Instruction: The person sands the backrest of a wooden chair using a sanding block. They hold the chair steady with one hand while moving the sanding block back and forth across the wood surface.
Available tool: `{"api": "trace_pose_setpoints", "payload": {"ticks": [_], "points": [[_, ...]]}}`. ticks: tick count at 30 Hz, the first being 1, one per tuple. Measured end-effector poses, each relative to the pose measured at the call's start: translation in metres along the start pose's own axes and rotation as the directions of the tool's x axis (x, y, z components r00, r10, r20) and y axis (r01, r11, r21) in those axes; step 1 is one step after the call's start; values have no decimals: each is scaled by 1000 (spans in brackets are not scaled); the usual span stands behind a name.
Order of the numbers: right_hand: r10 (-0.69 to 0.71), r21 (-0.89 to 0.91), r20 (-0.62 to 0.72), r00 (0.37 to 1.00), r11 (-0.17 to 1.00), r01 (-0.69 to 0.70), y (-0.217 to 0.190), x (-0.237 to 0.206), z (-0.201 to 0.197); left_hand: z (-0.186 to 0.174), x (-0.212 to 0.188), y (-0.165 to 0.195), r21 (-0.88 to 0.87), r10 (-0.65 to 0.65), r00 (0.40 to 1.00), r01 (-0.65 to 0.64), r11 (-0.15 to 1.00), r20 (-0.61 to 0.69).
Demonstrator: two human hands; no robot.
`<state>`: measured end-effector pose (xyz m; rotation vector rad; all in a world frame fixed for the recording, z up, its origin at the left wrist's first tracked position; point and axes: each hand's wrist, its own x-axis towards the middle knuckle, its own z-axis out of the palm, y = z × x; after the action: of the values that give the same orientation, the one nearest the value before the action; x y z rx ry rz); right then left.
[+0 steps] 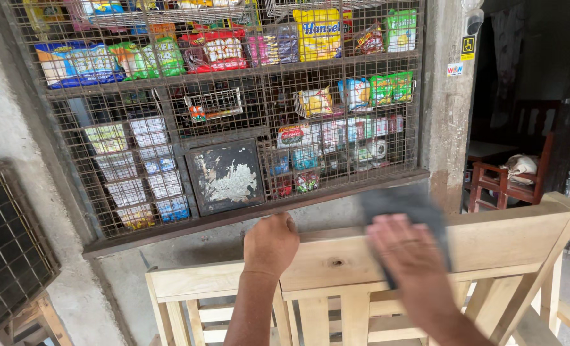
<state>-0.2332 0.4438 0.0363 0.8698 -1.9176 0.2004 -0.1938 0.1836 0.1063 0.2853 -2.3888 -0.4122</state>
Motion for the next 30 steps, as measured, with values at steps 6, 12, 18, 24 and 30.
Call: {"api": "trace_pose_setpoints", "payload": {"ticks": [6, 12, 18, 24, 30], "points": [[170, 39, -168, 971, 985, -165, 2, -16, 19, 0, -2, 8, 47, -14, 1000, 14, 999, 4], [-77, 70, -38, 996, 994, 80, -75, 14, 39, -4, -5, 3, -43, -6, 999, 4, 999, -54], [14, 24, -171, 985, 1000, -10, -25, -6, 7, -3, -4, 4, -8, -17, 999, 16, 1000, -29], [30, 57, -125, 992, 998, -23, -59, 12, 27, -2, -7, 7, 10, -6, 999, 6, 1000, -33], [-28, 78, -137, 990, 996, 38, -61, 13, 4, -5, -12, 7, -27, 12, 999, -14, 1000, -45]]}}
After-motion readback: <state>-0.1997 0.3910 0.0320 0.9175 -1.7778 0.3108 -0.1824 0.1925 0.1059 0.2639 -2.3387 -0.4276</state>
